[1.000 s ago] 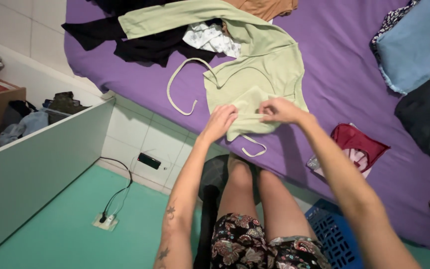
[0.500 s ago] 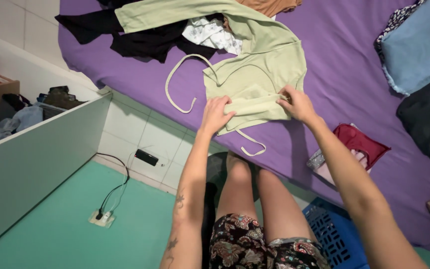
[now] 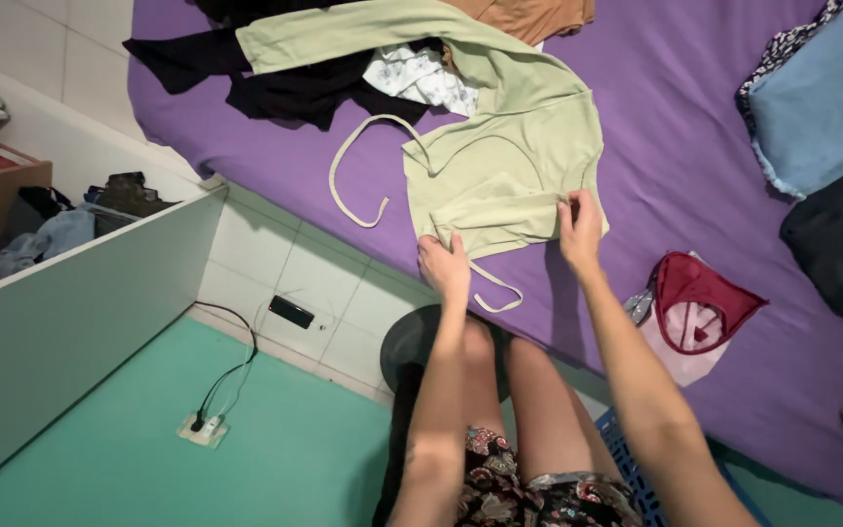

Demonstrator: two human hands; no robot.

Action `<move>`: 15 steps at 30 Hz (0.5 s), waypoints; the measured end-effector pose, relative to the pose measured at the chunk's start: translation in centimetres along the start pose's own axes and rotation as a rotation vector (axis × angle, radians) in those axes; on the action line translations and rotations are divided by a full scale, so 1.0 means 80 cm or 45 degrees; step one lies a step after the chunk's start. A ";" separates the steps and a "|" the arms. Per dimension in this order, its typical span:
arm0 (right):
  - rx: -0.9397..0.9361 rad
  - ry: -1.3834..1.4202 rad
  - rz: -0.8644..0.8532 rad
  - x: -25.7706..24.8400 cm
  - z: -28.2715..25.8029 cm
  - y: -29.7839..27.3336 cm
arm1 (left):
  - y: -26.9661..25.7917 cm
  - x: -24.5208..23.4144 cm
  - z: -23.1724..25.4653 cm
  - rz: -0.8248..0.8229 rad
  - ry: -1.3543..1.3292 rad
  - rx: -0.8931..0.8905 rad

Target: Folding various clothing items such as jeans, shirts, and shorts on a bed.

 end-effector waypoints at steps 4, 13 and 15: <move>0.133 0.155 -0.049 0.001 -0.008 0.001 | 0.011 0.009 0.000 0.206 -0.243 -0.043; 0.179 -0.122 -0.010 0.020 0.006 -0.005 | -0.001 -0.032 0.007 0.348 -0.520 0.227; 0.190 -0.181 -0.009 0.031 0.012 -0.006 | 0.009 -0.017 -0.007 0.320 -0.475 0.202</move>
Point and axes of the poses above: each hand's wrist, its own y-axis towards the middle knuckle, its own x-axis out of the palm, z = x × y, the point moved 9 cm from there along y, towards the middle knuckle, and after that the axes turned 4 degrees about -z, right-handed, at the moved point
